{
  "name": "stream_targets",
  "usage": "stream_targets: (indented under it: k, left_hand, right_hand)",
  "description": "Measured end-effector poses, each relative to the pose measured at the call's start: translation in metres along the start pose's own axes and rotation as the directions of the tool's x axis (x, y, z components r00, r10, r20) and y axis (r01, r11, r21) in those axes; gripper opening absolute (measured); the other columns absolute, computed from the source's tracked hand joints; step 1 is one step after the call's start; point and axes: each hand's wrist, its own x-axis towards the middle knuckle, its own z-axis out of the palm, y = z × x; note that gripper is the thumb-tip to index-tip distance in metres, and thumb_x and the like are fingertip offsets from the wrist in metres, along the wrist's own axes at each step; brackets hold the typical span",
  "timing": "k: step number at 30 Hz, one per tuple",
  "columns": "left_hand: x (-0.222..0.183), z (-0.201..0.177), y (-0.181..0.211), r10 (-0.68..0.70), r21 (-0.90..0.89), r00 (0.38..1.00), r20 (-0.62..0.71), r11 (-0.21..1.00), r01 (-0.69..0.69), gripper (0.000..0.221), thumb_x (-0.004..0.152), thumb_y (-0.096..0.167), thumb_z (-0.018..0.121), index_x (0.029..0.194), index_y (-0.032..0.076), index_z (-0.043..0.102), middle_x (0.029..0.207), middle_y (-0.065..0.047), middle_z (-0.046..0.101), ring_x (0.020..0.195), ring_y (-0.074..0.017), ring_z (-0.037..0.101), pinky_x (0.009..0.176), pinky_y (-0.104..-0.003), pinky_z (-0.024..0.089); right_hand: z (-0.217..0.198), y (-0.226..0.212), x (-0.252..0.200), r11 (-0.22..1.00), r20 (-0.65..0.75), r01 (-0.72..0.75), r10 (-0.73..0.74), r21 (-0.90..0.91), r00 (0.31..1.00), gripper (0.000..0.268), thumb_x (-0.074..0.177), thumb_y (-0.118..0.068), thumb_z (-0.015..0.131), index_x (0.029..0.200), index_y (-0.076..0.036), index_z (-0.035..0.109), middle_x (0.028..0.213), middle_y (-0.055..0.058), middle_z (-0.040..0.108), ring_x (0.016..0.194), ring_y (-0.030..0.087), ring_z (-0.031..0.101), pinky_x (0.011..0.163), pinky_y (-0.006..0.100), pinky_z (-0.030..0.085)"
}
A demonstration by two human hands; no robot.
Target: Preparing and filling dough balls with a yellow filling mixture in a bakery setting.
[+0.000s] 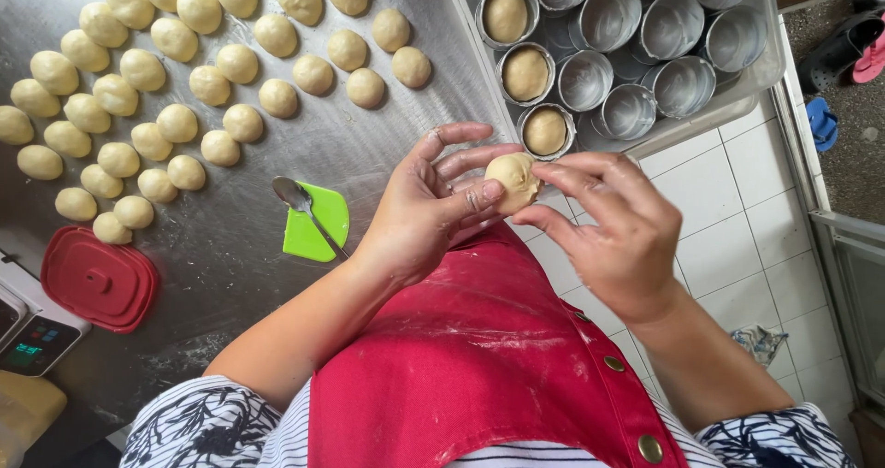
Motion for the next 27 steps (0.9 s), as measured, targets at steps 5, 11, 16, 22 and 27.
stream_targets:
  k: [5,11,16,22,27]
  left_hand:
    - [-0.002,0.002,0.003,0.028,-0.021,1.0,0.01,0.999,-0.028,0.055,0.093,-0.003,0.069,0.142,0.003,0.044,0.14,-0.02,0.06,0.114,-0.0259,0.07,0.091,-0.035,0.063]
    - [0.0,-0.006,0.006,0.073,-0.04,0.996,0.051,0.997,-0.071,0.058,0.093,-0.005,0.069,0.143,0.001,0.04,0.142,-0.023,0.06,0.112,-0.0276,0.07,0.09,-0.037,0.062]
    - [0.003,-0.008,0.016,0.019,0.115,0.994,0.11,0.993,-0.032,0.065,0.092,-0.007,0.068,0.149,0.0,0.037,0.136,-0.028,0.063,0.114,-0.0288,0.07,0.095,-0.039,0.062]
    - [0.004,-0.007,0.025,-0.048,0.1,0.979,0.198,0.995,0.029,0.069,0.092,-0.009,0.066,0.151,-0.001,0.032,0.134,-0.028,0.064,0.115,-0.0297,0.07,0.101,-0.043,0.062]
    - [0.008,-0.014,0.022,-0.074,0.035,0.974,0.215,0.997,0.068,0.068,0.093,-0.008,0.067,0.151,-0.002,0.032,0.134,-0.028,0.064,0.117,-0.0299,0.069,0.101,-0.043,0.06]
  right_hand:
    - [0.015,0.005,-0.012,0.997,-0.063,0.061,-0.058,0.05,0.996,0.025,0.09,0.003,0.086,0.111,-0.003,0.074,0.103,0.009,0.071,0.095,0.022,0.07,0.078,0.031,0.055]
    - [0.006,0.007,-0.003,0.984,-0.034,0.177,-0.176,0.038,0.984,0.029,0.086,0.008,0.083,0.111,-0.005,0.076,0.102,0.009,0.069,0.092,0.024,0.068,0.08,0.035,0.054]
    - [-0.007,0.007,0.016,0.978,0.09,0.112,-0.129,0.174,0.988,0.03,0.084,-0.001,0.086,0.112,-0.006,0.075,0.103,0.008,0.069,0.093,0.021,0.069,0.081,0.032,0.057]
    - [-0.005,0.01,0.021,0.978,0.215,0.136,-0.169,0.161,0.962,0.031,0.082,0.0,0.084,0.112,-0.004,0.075,0.104,0.008,0.07,0.093,0.022,0.068,0.08,0.032,0.057]
    - [0.006,0.017,0.009,0.971,0.125,0.202,-0.217,0.128,0.968,0.029,0.085,0.008,0.082,0.11,-0.004,0.074,0.1,0.008,0.07,0.093,0.023,0.068,0.077,0.034,0.055]
